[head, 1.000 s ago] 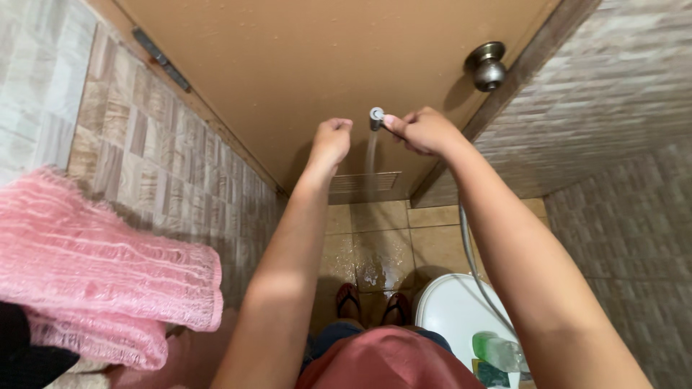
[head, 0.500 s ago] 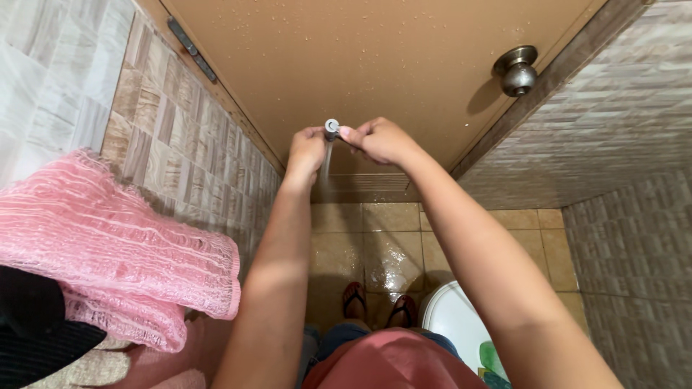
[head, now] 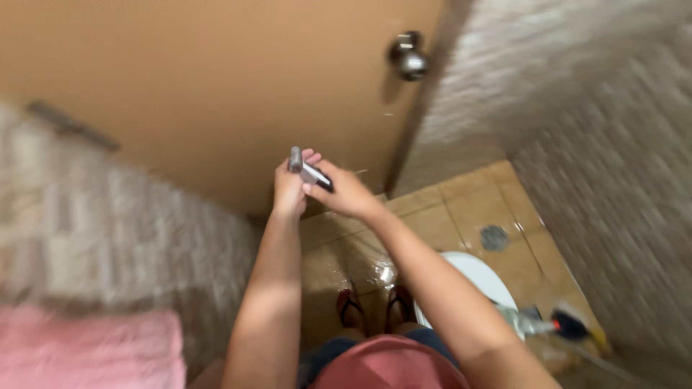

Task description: The person rinses a bathroom door and wall corner with a handheld shower head, then scrubs the door with a sponge and cleaning solution, and finally rinses the door again.

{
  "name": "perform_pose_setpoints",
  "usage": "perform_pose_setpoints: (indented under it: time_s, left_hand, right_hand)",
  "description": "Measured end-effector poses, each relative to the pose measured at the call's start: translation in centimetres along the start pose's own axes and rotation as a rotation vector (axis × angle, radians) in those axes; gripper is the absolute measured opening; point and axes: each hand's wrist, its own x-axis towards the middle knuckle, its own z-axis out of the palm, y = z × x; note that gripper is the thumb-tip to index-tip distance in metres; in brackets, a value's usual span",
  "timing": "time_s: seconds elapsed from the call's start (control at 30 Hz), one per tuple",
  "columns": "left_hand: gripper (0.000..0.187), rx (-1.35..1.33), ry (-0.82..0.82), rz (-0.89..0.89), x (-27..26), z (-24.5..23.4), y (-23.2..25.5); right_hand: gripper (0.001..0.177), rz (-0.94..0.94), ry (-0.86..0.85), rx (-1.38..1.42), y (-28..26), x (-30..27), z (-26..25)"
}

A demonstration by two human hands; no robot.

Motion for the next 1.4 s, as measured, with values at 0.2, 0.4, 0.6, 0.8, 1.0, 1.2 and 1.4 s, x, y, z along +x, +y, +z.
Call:
perform_pose_setpoints:
  time_s: [0.2, 0.4, 0.6, 0.8, 1.0, 1.2, 1.4]
  left_hand:
    - [0.029, 0.205, -0.327, -0.167, -3.1, 8.2, -4.2]
    - [0.037, 0.323, -0.514, -0.327, -5.2, 13.6, -11.4]
    - [0.039, 0.423, -0.911, -0.24, -8.4, 18.4, -16.1]
    - [0.04, 0.578, -1.357, -0.083, -14.9, 23.9, -14.5]
    - [0.033, 0.877, -1.492, 0.118, -20.8, 30.2, -15.1]
    - [0.036, 0.846, -1.609, 0.421, -25.6, 35.3, -17.1]
    - [0.036, 0.786, -1.726, 0.547, -31.5, 39.2, -20.8]
  right_hand:
    - [0.038, -0.052, 0.373, -0.041, 5.3, -6.5, -3.2]
    - [0.032, 0.089, 0.701, 0.088, 7.4, -12.7, -6.8]
    - [0.025, 0.114, 1.07, 0.151, 6.7, -18.2, -9.6]
    - [0.033, 0.121, 1.477, 0.575, 5.8, -23.7, -12.5]
    - [0.041, 0.008, 1.708, 0.734, 5.7, -29.8, -15.3]
    - [0.041, 0.196, 1.809, 0.76, 6.3, -37.1, -17.8]
    - [0.025, 0.116, 1.877, 0.88, 7.8, -41.9, -18.3]
